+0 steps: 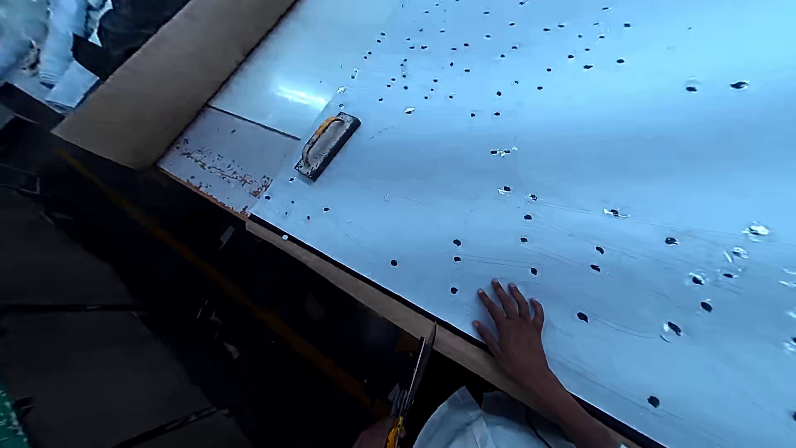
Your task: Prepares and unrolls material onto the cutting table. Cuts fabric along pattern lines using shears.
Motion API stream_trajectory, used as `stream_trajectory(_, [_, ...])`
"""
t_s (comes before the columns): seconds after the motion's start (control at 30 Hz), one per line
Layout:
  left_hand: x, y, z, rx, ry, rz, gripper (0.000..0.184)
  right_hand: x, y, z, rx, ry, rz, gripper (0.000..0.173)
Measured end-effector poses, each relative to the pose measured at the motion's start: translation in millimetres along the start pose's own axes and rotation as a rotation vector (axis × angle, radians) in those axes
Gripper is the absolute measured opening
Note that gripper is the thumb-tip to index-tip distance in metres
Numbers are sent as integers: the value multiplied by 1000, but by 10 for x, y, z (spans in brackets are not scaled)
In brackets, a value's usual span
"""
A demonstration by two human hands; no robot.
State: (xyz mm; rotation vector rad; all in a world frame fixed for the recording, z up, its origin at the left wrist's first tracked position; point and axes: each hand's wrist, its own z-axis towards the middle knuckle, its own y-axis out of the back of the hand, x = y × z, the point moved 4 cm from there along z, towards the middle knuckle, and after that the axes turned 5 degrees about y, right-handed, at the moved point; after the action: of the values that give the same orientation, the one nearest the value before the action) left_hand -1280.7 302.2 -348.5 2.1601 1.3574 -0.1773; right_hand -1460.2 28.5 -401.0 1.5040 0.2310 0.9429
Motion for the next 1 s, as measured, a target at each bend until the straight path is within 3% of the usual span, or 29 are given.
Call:
stream_trajectory(0.23, [-89, 53, -50, 17, 29, 151, 46, -14, -34, -19, -30, 17, -28, 58])
stream_trajectory(0.47, [-178, -19, 193, -30, 19, 15, 48, -32, -16, -41, -29, 4, -33, 58])
stream_trajectory(1.0, [-458, -331, 286, -94, 17, -316, 32, -31, -6, -25, -18, 15, -5, 59])
